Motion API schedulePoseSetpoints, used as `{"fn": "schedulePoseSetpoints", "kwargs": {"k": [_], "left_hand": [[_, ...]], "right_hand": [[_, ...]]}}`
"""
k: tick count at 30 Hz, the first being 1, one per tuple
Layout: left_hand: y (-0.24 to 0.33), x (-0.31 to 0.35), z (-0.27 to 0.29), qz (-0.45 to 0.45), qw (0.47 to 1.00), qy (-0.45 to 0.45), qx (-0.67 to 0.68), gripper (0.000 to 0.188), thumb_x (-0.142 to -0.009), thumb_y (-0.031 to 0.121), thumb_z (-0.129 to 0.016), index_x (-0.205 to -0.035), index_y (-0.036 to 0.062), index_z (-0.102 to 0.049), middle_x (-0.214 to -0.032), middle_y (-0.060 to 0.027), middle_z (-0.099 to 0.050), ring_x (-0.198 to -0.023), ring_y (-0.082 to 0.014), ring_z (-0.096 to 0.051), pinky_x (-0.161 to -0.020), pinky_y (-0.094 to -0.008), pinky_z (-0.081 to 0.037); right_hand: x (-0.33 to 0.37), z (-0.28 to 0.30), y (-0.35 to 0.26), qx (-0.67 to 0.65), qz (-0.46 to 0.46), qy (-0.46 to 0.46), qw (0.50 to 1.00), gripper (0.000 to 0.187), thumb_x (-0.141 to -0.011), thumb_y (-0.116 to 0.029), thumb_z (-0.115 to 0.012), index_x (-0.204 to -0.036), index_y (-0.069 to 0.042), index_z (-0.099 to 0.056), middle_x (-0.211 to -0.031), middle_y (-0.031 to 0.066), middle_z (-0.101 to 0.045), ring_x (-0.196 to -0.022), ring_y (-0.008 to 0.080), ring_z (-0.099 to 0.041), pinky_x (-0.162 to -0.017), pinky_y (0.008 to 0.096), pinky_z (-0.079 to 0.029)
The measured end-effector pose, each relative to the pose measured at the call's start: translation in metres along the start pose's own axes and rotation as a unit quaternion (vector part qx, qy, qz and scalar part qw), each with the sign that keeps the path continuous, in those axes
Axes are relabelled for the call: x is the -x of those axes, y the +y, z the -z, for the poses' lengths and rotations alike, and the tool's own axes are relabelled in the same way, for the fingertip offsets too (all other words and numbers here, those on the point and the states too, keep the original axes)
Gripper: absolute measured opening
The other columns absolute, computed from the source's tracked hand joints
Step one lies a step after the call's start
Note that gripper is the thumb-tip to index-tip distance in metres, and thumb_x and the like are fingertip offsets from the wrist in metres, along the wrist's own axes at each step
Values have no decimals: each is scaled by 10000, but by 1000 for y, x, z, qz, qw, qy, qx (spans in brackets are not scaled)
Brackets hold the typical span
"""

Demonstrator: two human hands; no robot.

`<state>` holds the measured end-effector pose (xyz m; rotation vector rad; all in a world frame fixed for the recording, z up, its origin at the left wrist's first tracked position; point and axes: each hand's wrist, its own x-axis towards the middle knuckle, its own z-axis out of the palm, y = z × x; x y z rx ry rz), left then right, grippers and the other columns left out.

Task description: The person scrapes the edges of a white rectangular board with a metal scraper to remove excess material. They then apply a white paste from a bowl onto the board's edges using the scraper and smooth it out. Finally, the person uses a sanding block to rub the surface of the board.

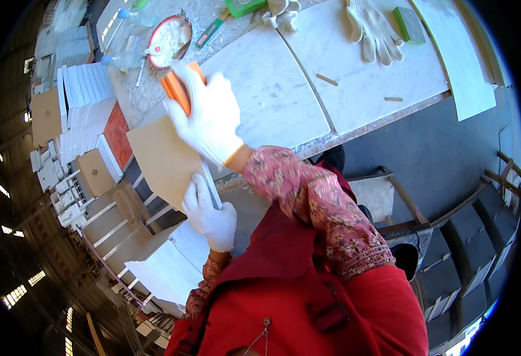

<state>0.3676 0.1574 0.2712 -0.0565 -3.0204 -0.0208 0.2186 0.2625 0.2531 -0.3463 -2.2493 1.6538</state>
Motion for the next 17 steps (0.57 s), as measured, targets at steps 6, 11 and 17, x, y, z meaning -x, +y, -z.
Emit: {"fn": "schedulePoseSetpoints", "kwargs": {"k": [6, 11, 17], "left_hand": [[-2, 5, -10, 17, 999, 10, 27, 652, -720, 289, -776, -1292, 43, -586, -1152, -159, -579, -1015, -391, -541, -822, -463, -471], [-3, -9, 2, 7, 1000, -5, -29, 580, -748, 209, -708, -1299, 67, -594, -1226, -153, -601, -993, -387, -568, -775, -467, -502], [-4, -8, 5, 47, 998, -28, -23, 778, -680, 230, -782, -1405, 89, -538, -1285, -144, -594, -1089, -364, -575, -900, -469, -489]], "right_hand": [[73, 31, -3, 13, 34, -92, 995, 532, -786, -280, -739, -1287, -157, -611, -989, 241, -565, -876, 406, -571, -746, 486, -482], [8, 1, -1, 3, 31, -8, 999, 589, -775, -295, -748, -1324, -161, -581, -979, 228, -571, -876, 411, -559, -754, 477, -482], [91, 58, 38, -88, -24, -145, 985, 701, -819, -247, -735, -1460, -194, -455, -1215, 179, -574, -918, 337, -649, -862, 425, -559]]}}
